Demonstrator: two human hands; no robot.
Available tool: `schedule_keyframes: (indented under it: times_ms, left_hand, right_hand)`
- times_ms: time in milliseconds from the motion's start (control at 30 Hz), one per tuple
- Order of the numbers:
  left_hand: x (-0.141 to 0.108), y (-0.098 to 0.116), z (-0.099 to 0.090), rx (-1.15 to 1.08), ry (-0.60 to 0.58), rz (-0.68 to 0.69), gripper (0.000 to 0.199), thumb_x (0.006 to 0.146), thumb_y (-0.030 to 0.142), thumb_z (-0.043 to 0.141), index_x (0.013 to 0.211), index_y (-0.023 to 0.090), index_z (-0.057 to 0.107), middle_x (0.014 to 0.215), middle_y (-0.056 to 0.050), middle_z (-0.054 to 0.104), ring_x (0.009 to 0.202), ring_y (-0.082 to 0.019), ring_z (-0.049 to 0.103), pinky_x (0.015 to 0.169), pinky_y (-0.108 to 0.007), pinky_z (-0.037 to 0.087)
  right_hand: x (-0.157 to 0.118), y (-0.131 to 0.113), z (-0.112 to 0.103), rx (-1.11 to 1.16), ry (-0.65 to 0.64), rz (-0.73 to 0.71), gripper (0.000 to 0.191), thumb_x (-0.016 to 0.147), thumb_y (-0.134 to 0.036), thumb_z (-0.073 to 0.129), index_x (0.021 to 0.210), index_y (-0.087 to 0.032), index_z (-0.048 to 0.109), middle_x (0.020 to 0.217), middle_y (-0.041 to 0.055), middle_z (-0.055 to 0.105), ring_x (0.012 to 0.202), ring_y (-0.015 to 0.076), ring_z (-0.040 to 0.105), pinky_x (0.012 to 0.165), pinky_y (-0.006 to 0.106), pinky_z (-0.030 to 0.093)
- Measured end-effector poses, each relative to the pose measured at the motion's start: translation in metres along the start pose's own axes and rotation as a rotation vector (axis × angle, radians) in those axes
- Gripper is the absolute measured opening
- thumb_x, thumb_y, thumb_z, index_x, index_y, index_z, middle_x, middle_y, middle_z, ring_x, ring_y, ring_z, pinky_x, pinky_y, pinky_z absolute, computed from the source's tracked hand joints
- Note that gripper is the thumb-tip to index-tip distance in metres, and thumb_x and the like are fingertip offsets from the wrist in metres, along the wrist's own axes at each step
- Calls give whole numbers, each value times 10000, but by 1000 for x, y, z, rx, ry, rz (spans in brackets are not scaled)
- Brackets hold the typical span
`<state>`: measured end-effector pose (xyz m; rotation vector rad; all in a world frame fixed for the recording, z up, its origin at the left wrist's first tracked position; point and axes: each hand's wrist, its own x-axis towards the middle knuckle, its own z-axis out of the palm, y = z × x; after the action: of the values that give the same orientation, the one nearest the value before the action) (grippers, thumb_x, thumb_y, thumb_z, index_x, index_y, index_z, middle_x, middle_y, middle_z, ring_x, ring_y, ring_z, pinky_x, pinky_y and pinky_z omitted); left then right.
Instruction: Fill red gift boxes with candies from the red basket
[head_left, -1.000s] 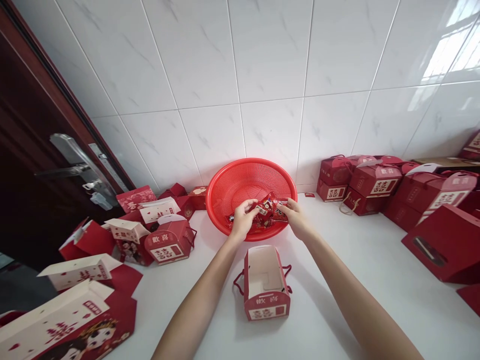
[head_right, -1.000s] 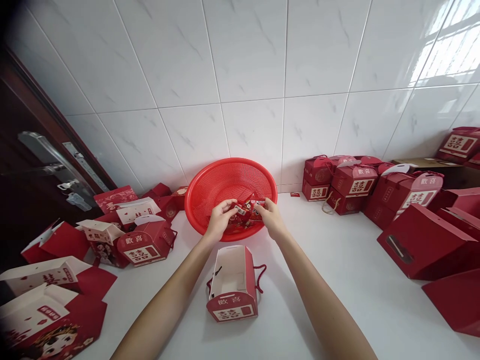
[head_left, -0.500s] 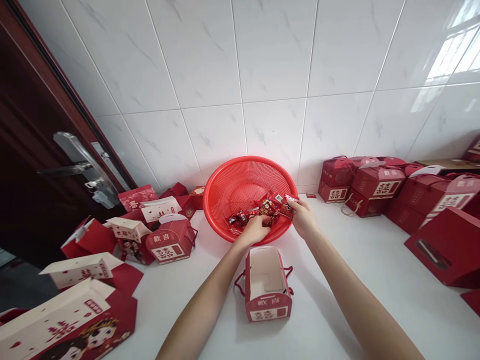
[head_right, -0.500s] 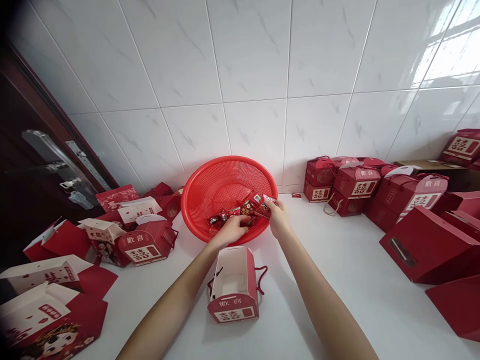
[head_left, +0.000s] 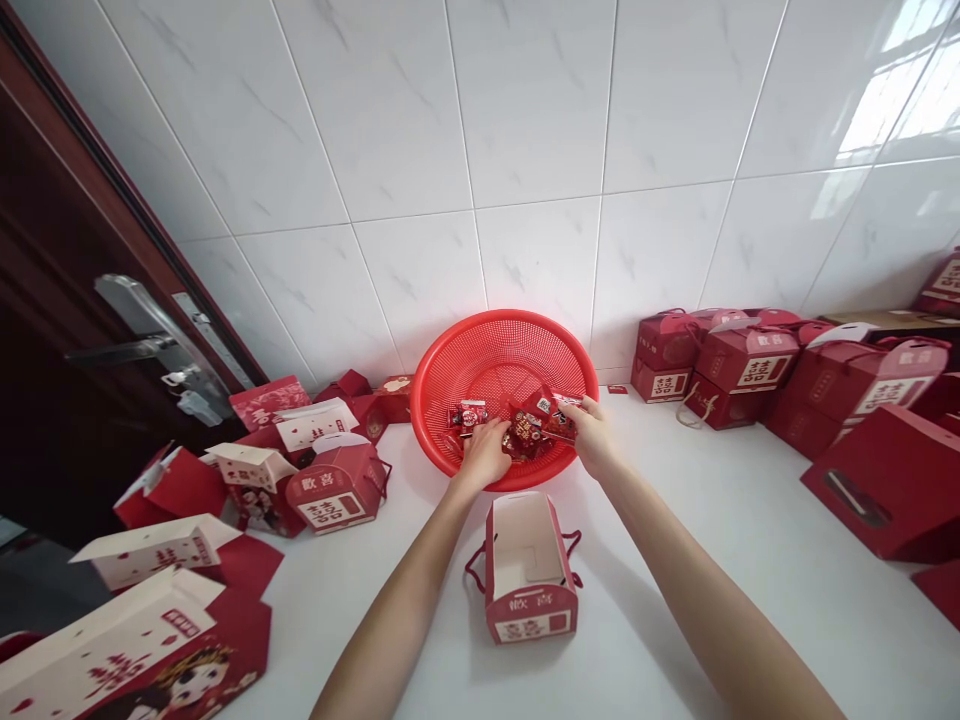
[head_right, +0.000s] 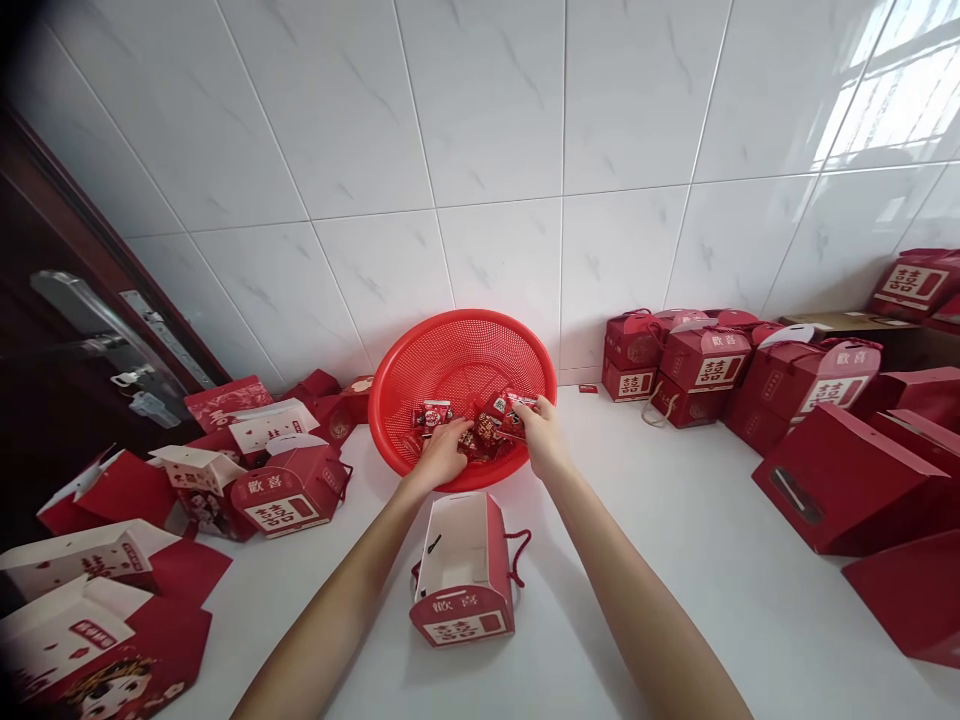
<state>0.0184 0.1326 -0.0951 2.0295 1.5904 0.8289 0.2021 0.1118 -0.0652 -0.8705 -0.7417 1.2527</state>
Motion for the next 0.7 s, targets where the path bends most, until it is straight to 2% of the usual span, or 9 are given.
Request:
schedule_keyframes:
  times_ms: [133, 233, 300, 467, 567, 700]
  left_hand:
    - [-3, 5, -2, 134, -72, 1, 626, 562, 29, 568, 1143, 192, 734, 1331, -152, 638, 1289, -369, 506, 1078, -476, 364]
    - [-7, 11, -7, 196, -146, 16, 480, 586, 30, 555, 950, 229, 797, 1100, -113, 742, 1150, -351, 602, 1044, -458, 384]
    - [-10, 14, -10, 224, -191, 31, 414, 612, 44, 557, 865, 253, 810, 1023, -97, 765, 1116, -354, 619, 1041, -459, 381]
    - [-15, 19, -14, 259, -269, 82, 289, 729, 152, 561, 823, 269, 808, 1034, -86, 766, 1146, -357, 594, 1057, -473, 356]
    - [-15, 20, -13, 259, -291, 103, 242, 760, 205, 573, 810, 273, 800, 1052, -75, 756, 1170, -353, 575, 1073, -473, 336]
    - [-13, 19, -12, 238, -294, 113, 185, 782, 265, 593, 788, 234, 775, 1020, -111, 735, 1186, -381, 548, 1067, -504, 323]
  right_hand:
    - [0, 0, -2, -3, 5, 12, 301, 565, -368, 845, 747, -224, 653, 756, 24, 739, 718, 225, 683, 656, 368, 581]
    - [0, 0, -2, -4, 5, 5, 305, 567, -381, 846, 743, -225, 650, 757, 24, 739, 732, 229, 686, 668, 368, 576]
    - [0, 1, -1, -7, 9, -3, 310, 562, -388, 850, 729, -224, 646, 754, 21, 738, 732, 225, 684, 662, 356, 567]
    - [-1, 1, 1, -7, 12, -12, 335, 537, -417, 859, 709, -228, 642, 729, 8, 729, 701, 207, 666, 637, 335, 549]
    - [-2, 1, 2, 0, 3, -9, 345, 518, -415, 864, 711, -227, 648, 732, 5, 731, 693, 196, 660, 632, 322, 546]
    - [-3, 0, 2, 8, -3, 3, 339, 517, -399, 869, 712, -221, 656, 731, 2, 732, 689, 186, 662, 631, 311, 552]
